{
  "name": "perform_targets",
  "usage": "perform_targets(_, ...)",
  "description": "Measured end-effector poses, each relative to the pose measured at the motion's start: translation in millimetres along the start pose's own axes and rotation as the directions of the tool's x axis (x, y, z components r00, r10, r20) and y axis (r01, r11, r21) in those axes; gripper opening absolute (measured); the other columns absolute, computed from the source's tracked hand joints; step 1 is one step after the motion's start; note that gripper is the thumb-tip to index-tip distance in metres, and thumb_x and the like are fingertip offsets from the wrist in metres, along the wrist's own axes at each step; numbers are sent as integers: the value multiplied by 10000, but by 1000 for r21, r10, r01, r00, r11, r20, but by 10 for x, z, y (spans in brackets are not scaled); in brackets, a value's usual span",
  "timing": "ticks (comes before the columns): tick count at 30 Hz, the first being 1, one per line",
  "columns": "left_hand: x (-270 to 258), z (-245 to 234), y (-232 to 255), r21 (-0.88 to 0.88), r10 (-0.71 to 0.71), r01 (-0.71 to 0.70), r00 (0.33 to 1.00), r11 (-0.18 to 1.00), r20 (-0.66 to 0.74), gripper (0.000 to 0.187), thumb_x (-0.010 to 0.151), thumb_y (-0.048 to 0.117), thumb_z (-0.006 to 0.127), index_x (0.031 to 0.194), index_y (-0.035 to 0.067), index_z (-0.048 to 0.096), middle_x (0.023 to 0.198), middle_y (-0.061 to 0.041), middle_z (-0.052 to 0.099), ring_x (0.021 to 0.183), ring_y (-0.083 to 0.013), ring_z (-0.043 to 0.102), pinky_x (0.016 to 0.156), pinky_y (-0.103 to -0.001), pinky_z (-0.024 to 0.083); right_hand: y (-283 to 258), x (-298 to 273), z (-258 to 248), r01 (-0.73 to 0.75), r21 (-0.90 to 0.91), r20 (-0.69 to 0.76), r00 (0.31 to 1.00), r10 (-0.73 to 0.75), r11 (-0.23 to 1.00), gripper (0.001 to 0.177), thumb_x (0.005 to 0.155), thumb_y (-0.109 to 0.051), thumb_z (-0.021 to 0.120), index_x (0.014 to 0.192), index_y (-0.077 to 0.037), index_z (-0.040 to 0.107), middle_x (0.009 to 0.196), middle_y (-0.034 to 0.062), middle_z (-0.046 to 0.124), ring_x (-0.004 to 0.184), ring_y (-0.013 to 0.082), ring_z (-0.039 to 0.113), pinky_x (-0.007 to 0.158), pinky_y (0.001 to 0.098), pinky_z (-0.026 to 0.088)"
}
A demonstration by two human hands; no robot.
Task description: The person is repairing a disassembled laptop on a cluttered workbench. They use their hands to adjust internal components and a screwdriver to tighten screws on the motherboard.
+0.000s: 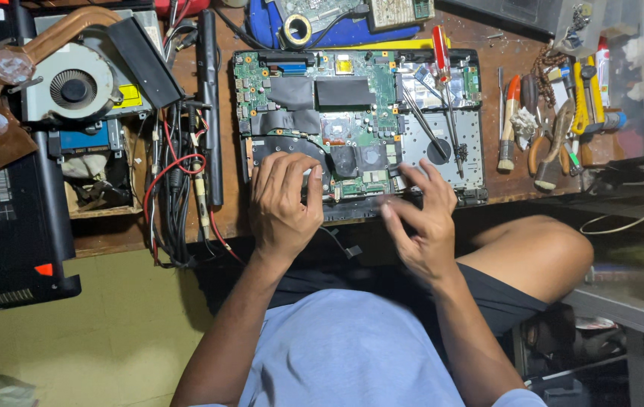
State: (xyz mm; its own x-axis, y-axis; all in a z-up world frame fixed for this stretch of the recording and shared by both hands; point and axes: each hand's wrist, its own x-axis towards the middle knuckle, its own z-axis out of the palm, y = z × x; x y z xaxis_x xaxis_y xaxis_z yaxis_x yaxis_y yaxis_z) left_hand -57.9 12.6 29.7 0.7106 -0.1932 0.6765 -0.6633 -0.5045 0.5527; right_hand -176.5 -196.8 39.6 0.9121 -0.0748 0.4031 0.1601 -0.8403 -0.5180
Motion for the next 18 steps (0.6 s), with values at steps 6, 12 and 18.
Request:
perform_targets(6,12,3,8,-9,-3,3,1000,1000,8,52,1056,91,694,1030,62,729,920,-82,673,905,-324,693,758,-409,497,74,-38,-32,-14,69,-46,999,17,998,226,1083,-207,687,1272,-191,810,1539,152,608,1569,430,447,1268,561,276)
perform_targets(12,-6,8,5,-6,-4,4,1000,1000,17,51,1062,85,685,1034,62,721,914,-82,671,900,-324,692,760,-410,495,92,-93,-45,40,120,-6,999,-39,992,128,1025,-333,752,997,-244,839,1554,122,621,1611,417,386,1289,538,187)
perform_targets(18,8,6,23,12,11,-11,1000,1000,19,40,1056,79,696,1029,65,723,911,-82,675,896,-325,695,754,-404,500,245,44,-137,-33,-27,-42,999,32,999,316,1016,-196,832,1319,-142,759,1464,124,663,1527,405,501,1223,597,311)
